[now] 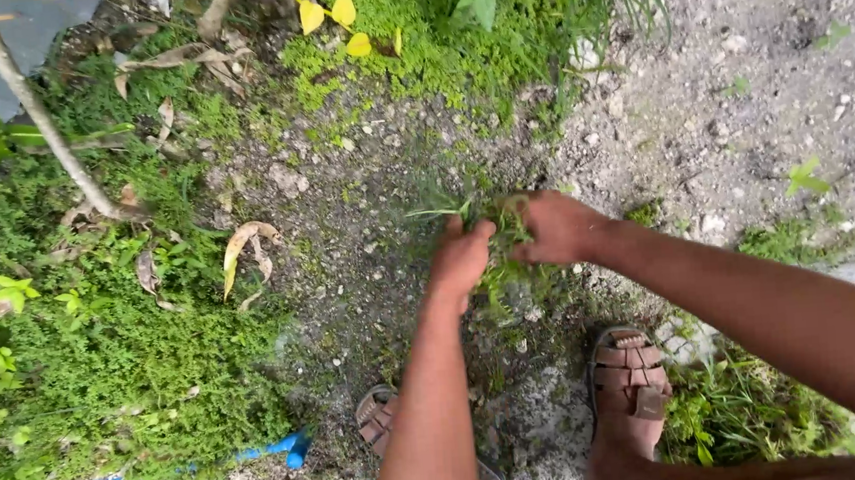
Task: The person is weeding a patch of ground by pulling out grass and moss by hand and gathering it into a pile.
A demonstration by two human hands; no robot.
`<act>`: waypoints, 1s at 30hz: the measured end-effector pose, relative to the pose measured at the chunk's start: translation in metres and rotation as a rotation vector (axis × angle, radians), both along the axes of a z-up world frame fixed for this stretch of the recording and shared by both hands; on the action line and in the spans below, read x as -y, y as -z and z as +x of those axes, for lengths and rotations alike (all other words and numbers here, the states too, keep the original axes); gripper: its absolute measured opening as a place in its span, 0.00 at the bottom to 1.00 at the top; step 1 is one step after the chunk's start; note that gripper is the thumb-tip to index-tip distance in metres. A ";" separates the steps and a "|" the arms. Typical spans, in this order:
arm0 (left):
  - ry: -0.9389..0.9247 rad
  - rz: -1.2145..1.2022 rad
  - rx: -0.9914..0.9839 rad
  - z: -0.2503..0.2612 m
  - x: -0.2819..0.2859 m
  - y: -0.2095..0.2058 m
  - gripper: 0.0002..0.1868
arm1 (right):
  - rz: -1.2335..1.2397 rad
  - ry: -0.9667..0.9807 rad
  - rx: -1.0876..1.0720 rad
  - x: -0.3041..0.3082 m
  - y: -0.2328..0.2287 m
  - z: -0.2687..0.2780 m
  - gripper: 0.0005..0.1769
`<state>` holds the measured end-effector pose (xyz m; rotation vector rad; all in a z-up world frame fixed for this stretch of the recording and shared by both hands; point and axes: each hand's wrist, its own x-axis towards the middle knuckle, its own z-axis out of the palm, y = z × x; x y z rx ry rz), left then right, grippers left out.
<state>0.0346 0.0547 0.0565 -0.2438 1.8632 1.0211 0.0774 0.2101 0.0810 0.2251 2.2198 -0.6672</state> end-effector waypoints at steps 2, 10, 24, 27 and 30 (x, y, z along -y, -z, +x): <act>0.140 0.107 0.168 -0.027 -0.005 -0.055 0.43 | -0.219 0.225 -0.011 -0.020 0.013 0.004 0.23; 0.207 -0.321 -0.232 -0.019 0.010 -0.029 0.34 | 0.023 0.181 0.174 -0.015 0.000 0.010 0.60; 0.349 -0.393 -0.243 0.047 -0.034 -0.010 0.47 | 0.350 -0.282 -0.412 -0.004 0.147 0.074 0.19; 0.211 -0.308 -0.296 0.052 -0.038 0.010 0.39 | 0.307 -0.161 -0.432 0.004 0.184 0.068 0.10; 0.079 -0.262 -0.245 0.049 -0.044 0.013 0.42 | 0.100 0.185 -0.129 0.005 0.140 0.058 0.12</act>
